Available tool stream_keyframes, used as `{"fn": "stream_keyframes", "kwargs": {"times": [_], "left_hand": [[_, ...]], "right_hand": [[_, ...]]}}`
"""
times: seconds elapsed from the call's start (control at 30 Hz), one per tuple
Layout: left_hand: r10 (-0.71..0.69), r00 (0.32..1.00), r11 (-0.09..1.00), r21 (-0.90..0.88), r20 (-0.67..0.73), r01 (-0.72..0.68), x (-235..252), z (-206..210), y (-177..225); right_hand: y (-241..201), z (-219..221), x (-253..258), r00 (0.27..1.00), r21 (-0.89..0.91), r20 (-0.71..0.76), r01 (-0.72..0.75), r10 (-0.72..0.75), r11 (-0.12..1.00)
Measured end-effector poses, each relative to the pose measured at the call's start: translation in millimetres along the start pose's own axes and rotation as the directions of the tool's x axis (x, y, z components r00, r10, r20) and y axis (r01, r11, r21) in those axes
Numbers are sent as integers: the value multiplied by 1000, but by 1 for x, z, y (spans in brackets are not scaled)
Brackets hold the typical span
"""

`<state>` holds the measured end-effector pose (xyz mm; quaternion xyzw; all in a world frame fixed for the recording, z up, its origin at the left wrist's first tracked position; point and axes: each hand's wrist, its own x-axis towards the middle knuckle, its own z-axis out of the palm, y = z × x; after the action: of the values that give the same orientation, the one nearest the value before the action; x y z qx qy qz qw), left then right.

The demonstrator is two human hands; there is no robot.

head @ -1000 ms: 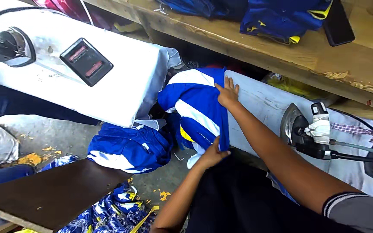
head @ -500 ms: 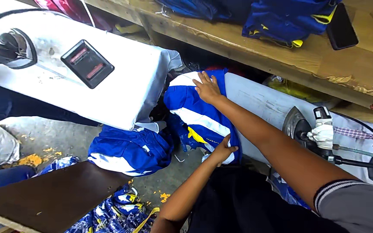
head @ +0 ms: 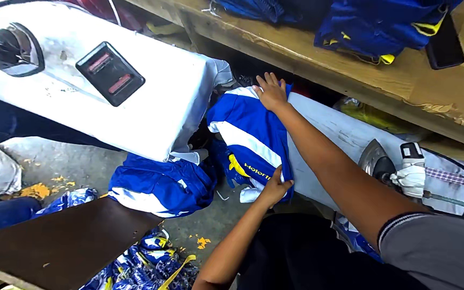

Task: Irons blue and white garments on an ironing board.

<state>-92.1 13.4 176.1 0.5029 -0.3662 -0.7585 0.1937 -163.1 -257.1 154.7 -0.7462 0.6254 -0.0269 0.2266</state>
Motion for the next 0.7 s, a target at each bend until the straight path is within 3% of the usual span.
{"fn": "stream_keyframes", "kwargs": {"times": [0.13,0.23,0.33,0.47,0.57,0.7], "left_hand": [[8,1000,1000,-21,3,-8,0,22,11],[29,998,996,78,49,-33,6,39,27],[-37,994,980,201,99,16,18,42,29],[-88,987,911,411,138,24,29,34,19],[-140,982,764,645,126,26,28,43,26],[-180,984,463,883,16,70,27,68,41]], "right_hand": [[38,17,-27,999,-49,-50,-3,1,999],[63,22,-16,999,-81,-40,16,-19,997],[60,9,-21,1000,-60,-17,12,-13,998],[66,-36,-102,975,92,-210,-48,67,995],[106,-80,-204,897,89,-303,-311,323,946],[161,-119,-297,727,11,-128,-680,675,734]]}}
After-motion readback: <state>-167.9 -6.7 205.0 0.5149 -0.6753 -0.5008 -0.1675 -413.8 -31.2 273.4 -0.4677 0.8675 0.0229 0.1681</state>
